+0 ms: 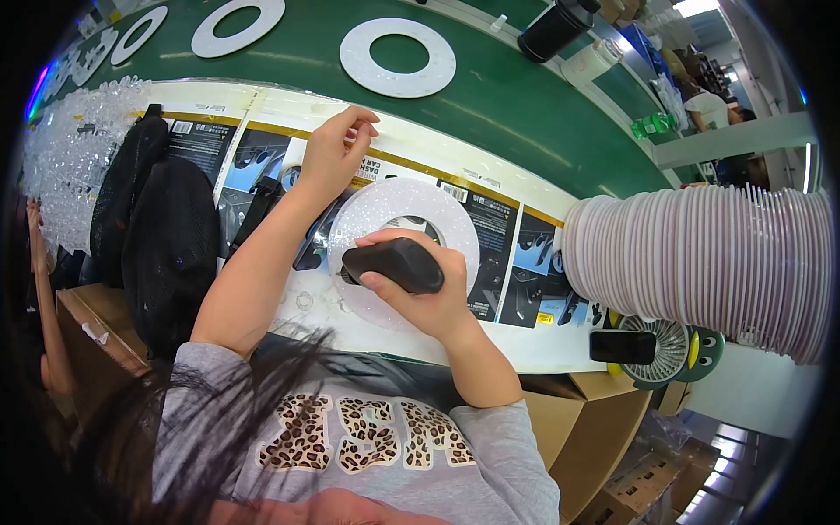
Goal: Applying sealant to a circular light fixture component using a squeeze bottle.
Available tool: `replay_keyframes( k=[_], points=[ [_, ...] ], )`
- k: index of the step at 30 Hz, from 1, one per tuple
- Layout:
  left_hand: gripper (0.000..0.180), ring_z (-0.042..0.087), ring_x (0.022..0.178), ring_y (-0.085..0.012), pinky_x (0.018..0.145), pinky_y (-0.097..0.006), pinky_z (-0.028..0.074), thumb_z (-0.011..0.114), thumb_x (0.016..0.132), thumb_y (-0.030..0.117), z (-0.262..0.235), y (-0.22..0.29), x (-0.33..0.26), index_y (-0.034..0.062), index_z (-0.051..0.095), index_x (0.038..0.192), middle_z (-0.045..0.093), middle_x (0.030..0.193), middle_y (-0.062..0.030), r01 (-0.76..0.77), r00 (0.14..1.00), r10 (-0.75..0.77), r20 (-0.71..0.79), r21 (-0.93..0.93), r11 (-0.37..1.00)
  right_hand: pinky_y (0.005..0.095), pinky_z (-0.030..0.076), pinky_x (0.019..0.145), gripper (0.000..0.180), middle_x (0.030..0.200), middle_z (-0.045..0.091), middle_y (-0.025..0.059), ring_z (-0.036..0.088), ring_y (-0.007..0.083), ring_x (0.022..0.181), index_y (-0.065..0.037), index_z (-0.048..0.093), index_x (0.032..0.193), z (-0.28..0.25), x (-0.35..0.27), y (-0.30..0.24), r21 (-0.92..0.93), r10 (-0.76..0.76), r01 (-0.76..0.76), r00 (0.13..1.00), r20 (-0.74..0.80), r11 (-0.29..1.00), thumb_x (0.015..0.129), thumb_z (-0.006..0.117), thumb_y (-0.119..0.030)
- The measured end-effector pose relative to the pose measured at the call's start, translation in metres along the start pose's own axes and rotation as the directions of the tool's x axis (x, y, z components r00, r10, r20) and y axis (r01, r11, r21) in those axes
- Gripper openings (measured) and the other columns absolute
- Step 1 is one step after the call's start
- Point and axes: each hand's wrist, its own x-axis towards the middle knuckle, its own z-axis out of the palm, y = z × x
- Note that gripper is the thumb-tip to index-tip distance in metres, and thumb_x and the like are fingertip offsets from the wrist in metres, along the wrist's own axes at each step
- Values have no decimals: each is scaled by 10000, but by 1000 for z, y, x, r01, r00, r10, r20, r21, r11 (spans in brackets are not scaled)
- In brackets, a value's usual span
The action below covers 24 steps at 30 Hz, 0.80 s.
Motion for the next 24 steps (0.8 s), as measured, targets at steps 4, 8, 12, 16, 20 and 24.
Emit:
replay_keyframes(
  k=[4,8,12,16,20,24],
  points=[
    [116,637,734,-264,659,-356,519,574,849,95,0,-1,0,45,617,944,650,821,-121,-16,1000,16,-9,16,1000,264,531,776,318,966,703,110,673,154,855,28,636,1049,-7,1,-6,44,-7,10,997,-76,999,760,748,-38],
    [112,635,734,-266,650,-358,517,574,850,94,0,1,0,45,616,942,646,819,-127,2,1000,-2,-1,0,1000,261,532,777,317,961,703,113,673,153,860,26,637,1051,-13,1,-6,21,-32,34,996,-81,999,761,749,-38],
    [109,633,737,-267,643,-359,516,574,851,92,0,0,0,42,613,940,642,811,-124,-7,1000,7,-5,-4,1000,299,515,824,339,943,708,156,673,195,878,47,617,1046,-15,0,-11,-74,49,-54,997,-68,996,750,733,-70],
    [107,630,730,-264,639,-358,516,574,853,93,1,0,0,41,610,939,641,806,-121,-14,1000,14,-6,-3,1000,291,520,820,332,948,706,151,669,187,889,53,616,1054,-17,-1,-10,-102,38,-43,998,-45,994,756,730,-40],
    [105,628,725,-262,634,-356,515,573,855,94,1,1,-1,42,609,939,641,803,-119,-5,1000,5,-11,-14,1000,286,522,815,330,960,704,151,668,184,893,53,615,1053,-17,-2,-8,-93,66,-69,997,-35,993,763,737,-46],
    [104,631,728,-260,634,-355,519,571,858,95,1,0,-1,43,609,939,642,806,-120,-7,1000,7,-5,-2,1000,287,523,816,338,963,702,155,668,186,893,53,611,1061,-18,-2,-8,-99,57,-59,998,-25,993,771,743,-59]
  ],
)
